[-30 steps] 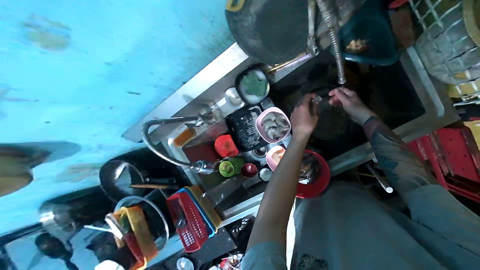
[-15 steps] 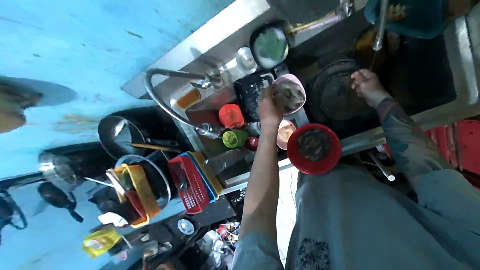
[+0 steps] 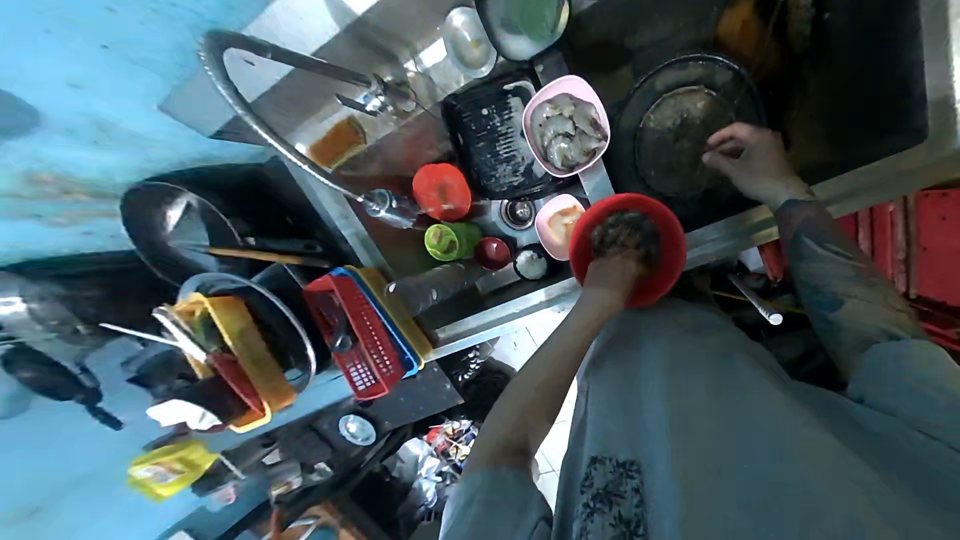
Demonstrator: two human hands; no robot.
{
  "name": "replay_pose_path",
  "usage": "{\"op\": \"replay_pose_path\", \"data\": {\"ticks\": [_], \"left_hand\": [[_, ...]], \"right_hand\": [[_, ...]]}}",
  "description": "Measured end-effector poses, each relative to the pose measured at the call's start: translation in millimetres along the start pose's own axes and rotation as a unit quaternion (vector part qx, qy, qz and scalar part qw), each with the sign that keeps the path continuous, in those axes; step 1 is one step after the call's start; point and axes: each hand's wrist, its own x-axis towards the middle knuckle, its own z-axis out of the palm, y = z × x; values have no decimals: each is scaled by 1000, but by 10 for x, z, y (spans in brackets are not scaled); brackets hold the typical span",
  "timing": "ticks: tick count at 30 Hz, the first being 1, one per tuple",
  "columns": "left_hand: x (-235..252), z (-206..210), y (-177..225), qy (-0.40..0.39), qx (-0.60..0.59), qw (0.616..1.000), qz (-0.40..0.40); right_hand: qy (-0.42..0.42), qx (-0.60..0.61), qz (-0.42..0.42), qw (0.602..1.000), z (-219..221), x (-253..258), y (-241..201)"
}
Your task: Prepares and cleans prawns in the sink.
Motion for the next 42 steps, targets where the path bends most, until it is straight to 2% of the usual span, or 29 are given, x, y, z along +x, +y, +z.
{"op": "replay_pose_path", "data": {"ticks": [3, 8, 13, 17, 20, 23, 26, 28, 32, 36, 40, 42], "left_hand": [[-16, 9, -16, -19, 39, 998, -40], [-4, -46, 5, -26, 38, 995, -88], [147, 89, 161, -21, 47, 990, -128], [75, 25, 162, -12, 33, 990, -135], [-37, 3, -61, 21, -34, 995, -95], [-56, -18, -349, 48, -134, 990, 2], [-68, -147, -423, 51, -199, 975, 85], [-45, -229, -437, 44, -198, 973, 109], [-5, -318, -453, 37, -198, 974, 107], [-38, -320, -476, 45, -244, 961, 122], [-140, -189, -568, 69, -307, 939, 139], [-174, -103, -601, 92, -316, 937, 114]], "right_hand": [[18, 3, -67, 998, 47, -290, -231], [-14, 23, -159, 987, 222, -752, -475], [-7, 53, -177, 983, 402, -967, -488], [3, 65, -156, 986, 421, -1084, -483], [-13, 24, -154, 988, 392, -1176, -489], [-55, -86, -236, 966, 460, -1207, -502], [-90, -182, -314, 927, 640, -1220, -628], [-84, -210, -355, 907, 748, -1204, -667], [-16, -231, -416, 879, 858, -1127, -638], [21, -234, -412, 880, 865, -1115, -632], [39, -191, -374, 907, 881, -1134, -593], [49, -178, -349, 919, 897, -1157, -572]]}}
